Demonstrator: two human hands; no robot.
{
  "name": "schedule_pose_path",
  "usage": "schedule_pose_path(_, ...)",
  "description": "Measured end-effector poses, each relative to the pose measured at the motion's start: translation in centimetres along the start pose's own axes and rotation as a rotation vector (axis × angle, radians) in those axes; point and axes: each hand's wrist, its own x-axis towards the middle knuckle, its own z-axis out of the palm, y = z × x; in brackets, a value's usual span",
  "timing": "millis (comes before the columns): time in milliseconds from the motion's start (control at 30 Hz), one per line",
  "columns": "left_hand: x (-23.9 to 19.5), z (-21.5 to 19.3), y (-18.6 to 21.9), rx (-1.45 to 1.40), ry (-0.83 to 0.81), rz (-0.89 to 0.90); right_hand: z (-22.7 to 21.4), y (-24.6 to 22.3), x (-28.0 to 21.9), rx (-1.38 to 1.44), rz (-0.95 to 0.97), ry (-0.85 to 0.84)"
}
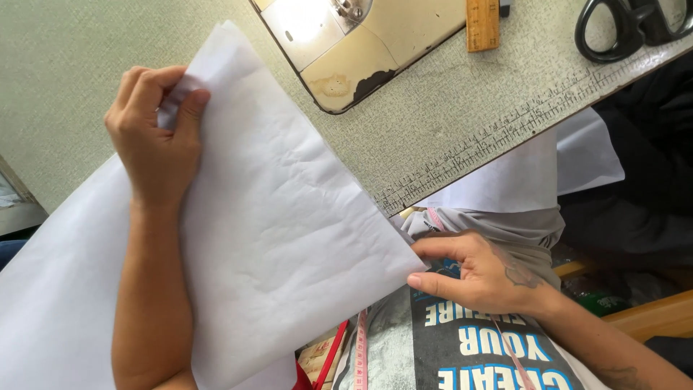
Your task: Measuring, marking, and cutting a piece of white fabric on a sewing table using a ruler, pencil, and scissors.
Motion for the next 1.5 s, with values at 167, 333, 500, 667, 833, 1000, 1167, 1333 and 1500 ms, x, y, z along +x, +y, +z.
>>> schedule_pose_path(167,-0.3,-0.2,-0.5,0.001,-0.018,0.004,0.7,0.4,0.2,0.078,0.083,0.045)
schedule_pose_path(333,-0.7,-0.4,-1.4,0.030,-0.012,0.003,1.0,0.5,0.1,0.194,0.065,0.147)
schedule_pose_path(500,-1.0,-0.9,-2.0,0.013,-0.028,-0.046,1.1,-0.1,0.4,0.072,-0.125,0.156)
schedule_pose_path(667,-0.6,-0.8,0.1,0.087,-0.030,-0.081,0.9,-1.3,0.5,-0.095,-0.217,0.227)
schedule_pose_path(833,-1.2,-0.7,0.9,0.140,-0.011,0.007,0.7,-1.0,0.3,-0.014,-0.019,0.311)
schedule_pose_path(1000,-1.3,-0.7,0.8,0.178,0.002,0.066,0.3,-1.0,-0.2,-0.052,-0.093,0.305)
schedule_pose_path(1167,-1.4,-0.8,0.2,0.185,-0.008,0.081,-0.8,0.1,-0.7,-0.093,-0.184,0.177)
schedule_pose_path(1333,-1.4,-0.9,1.0,0.185,-0.014,0.082,0.1,0.5,-0.7,-0.025,-0.172,0.244)
schedule_pose_path(1500,-2.1,-1.2,-0.7,0.186,-0.025,0.027,0.8,0.8,-0.8,-0.019,-0.157,0.318)
